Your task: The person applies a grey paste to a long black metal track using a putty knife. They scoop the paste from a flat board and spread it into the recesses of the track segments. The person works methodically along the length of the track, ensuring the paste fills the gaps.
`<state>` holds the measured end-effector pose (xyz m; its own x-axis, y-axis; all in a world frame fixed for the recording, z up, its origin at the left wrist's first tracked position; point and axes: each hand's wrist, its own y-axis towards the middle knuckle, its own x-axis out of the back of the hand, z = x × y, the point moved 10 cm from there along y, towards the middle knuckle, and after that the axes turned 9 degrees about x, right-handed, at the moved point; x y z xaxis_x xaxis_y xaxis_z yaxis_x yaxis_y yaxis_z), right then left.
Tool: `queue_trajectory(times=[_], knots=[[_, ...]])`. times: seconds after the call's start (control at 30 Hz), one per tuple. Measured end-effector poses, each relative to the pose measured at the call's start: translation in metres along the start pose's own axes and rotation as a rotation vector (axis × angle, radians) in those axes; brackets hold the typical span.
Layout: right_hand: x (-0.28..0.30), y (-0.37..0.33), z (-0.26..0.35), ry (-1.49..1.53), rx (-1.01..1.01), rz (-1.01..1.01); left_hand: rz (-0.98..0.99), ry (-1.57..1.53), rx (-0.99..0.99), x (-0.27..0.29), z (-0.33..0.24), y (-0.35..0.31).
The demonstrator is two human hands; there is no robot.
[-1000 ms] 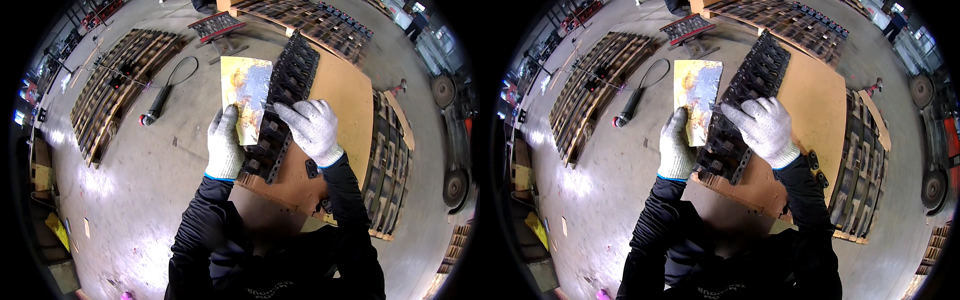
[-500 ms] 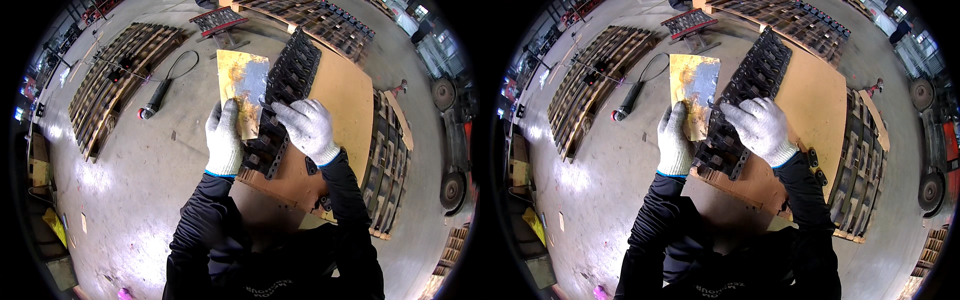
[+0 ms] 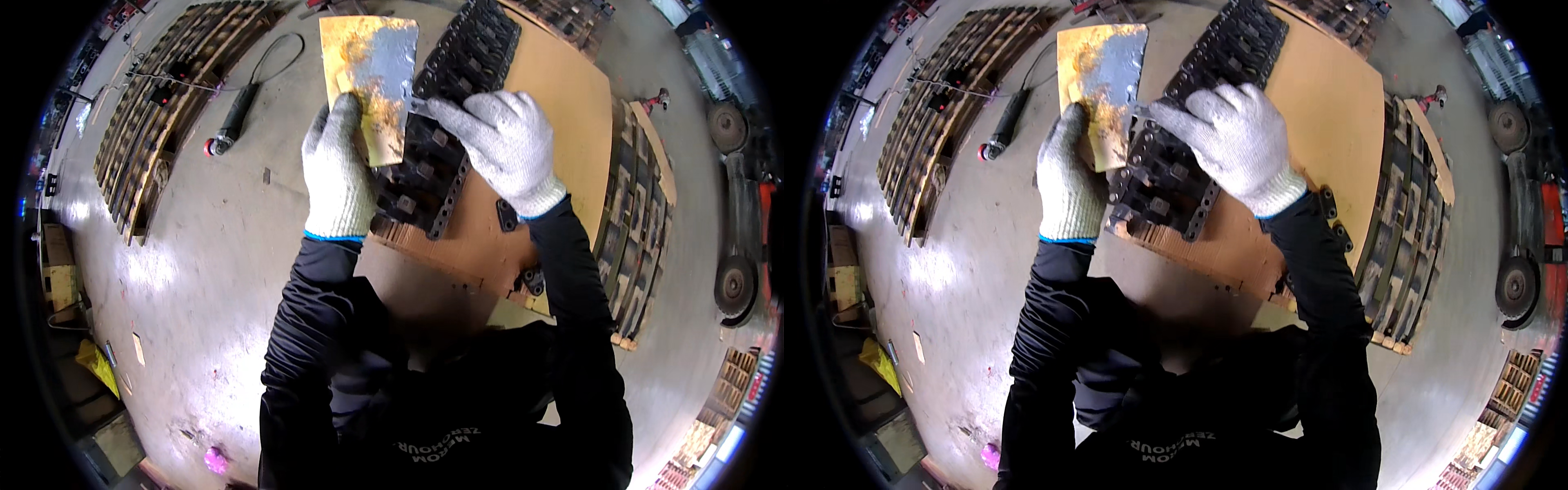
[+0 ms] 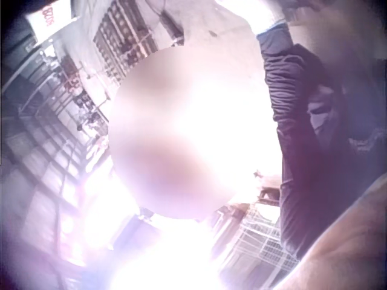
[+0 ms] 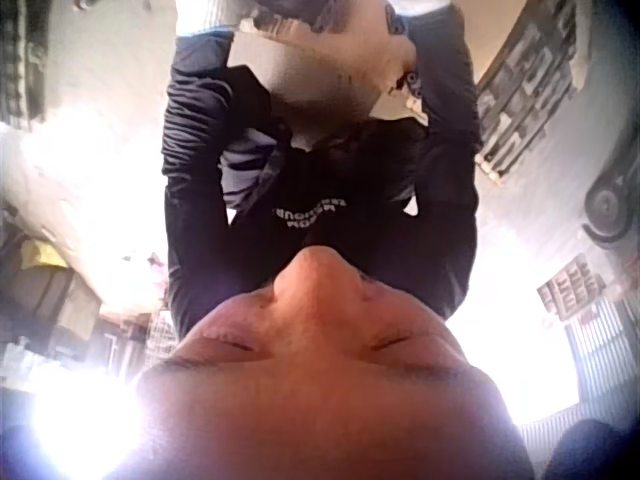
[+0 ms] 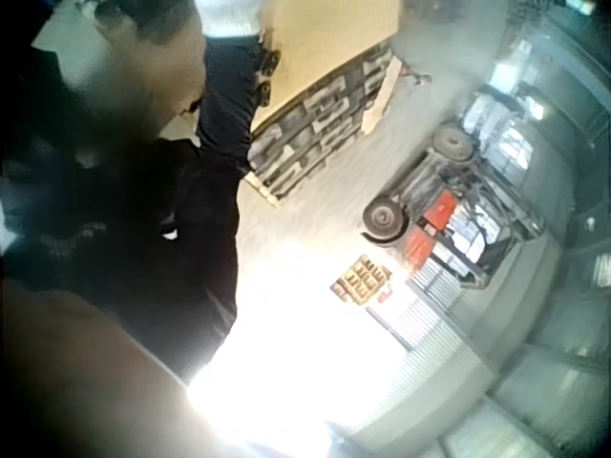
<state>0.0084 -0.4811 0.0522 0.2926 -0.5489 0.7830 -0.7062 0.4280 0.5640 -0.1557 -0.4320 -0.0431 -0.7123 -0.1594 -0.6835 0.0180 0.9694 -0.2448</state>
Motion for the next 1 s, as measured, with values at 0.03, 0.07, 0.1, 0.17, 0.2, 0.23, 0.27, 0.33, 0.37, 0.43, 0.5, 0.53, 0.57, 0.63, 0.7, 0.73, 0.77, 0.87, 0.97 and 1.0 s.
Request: queue_trajectory(times=[0.03, 0.07, 0.1, 0.17, 0.2, 0.23, 0.27, 0.33, 0.37, 0.43, 0.5, 0.53, 0.57, 0.63, 0.7, 0.73, 0.77, 0.87, 0.97, 1.0], knots=[[-0.001, 0.0, 0.002, 0.011, 0.009, -0.014, 0.015, -0.012, 0.01, 0.003, 0.002, 0.003], [-0.001, 0.001, 0.004, 0.018, 0.017, -0.031, 0.002, -0.004, 0.004, 0.006, 0.002, 0.005], [0.0, 0.002, 0.005, 0.026, 0.025, -0.048, -0.01, 0.005, -0.002, 0.008, 0.001, 0.005], [-0.005, 0.002, 0.005, 0.064, 0.015, -0.062, -0.052, 0.009, 0.013, 0.014, 0.001, 0.004], [-0.009, 0.001, 0.003, 0.082, 0.01, -0.063, -0.071, 0.017, 0.02, 0.016, 0.0, 0.004], [-0.01, -0.001, 0.004, 0.099, 0.005, -0.064, -0.089, 0.025, 0.028, 0.018, 0.0, 0.002], [-0.013, 0.0, 0.0, 0.166, -0.056, -0.01, -0.068, 0.033, 0.037, 0.015, -0.001, 0.002], [-0.018, -0.006, -0.008, 0.482, -0.148, -0.163, -0.071, 0.041, 0.09, 0.011, 0.002, -0.002], [-0.023, -0.01, -0.01, 0.637, -0.188, -0.244, -0.073, 0.035, 0.091, 0.011, 0.002, -0.002], [-0.042, -0.021, -0.022, 1.098, -0.433, -0.379, -0.041, 0.023, 0.076, 0.009, 0.002, -0.001], [-0.036, -0.019, -0.028, 1.168, -0.599, -0.399, -0.042, 0.089, 0.049, 0.022, -0.006, -0.003], [-0.032, -0.02, -0.032, 1.103, -0.638, -0.326, -0.041, 0.086, 0.053, 0.023, -0.006, -0.005], [-0.033, -0.025, -0.037, 1.257, -0.759, -0.334, -0.036, 0.077, 0.057, 0.022, -0.006, -0.007], [-0.042, -0.036, -0.034, 1.589, -0.994, -0.353, -0.037, 0.144, 0.032, 0.021, -0.013, -0.014], [-0.034, -0.04, -0.038, 1.638, -0.961, -0.39, -0.015, 0.094, 0.036, 0.012, -0.028, -0.026], [-0.035, -0.056, -0.043, 1.554, -0.908, -0.401, 0.007, 0.045, 0.056, 0.011, -0.021, -0.027], [-0.033, -0.073, -0.048, 1.474, -0.852, -0.408, -0.024, -0.006, 0.059, 0.015, -0.017, -0.027], [-0.027, -0.121, -0.054, 1.529, -0.85, -0.467, -0.07, 0.003, 0.001, 0.021, -0.037, -0.04], [-0.026, -0.161, -0.052, 1.468, -1.013, -0.459, -0.071, 0.065, -0.115, 0.023, -0.08, -0.07], [-0.028, -0.191, -0.052, 1.415, -1.18, -0.412, -0.098, 0.094, -0.167, 0.036, -0.08, -0.069]])
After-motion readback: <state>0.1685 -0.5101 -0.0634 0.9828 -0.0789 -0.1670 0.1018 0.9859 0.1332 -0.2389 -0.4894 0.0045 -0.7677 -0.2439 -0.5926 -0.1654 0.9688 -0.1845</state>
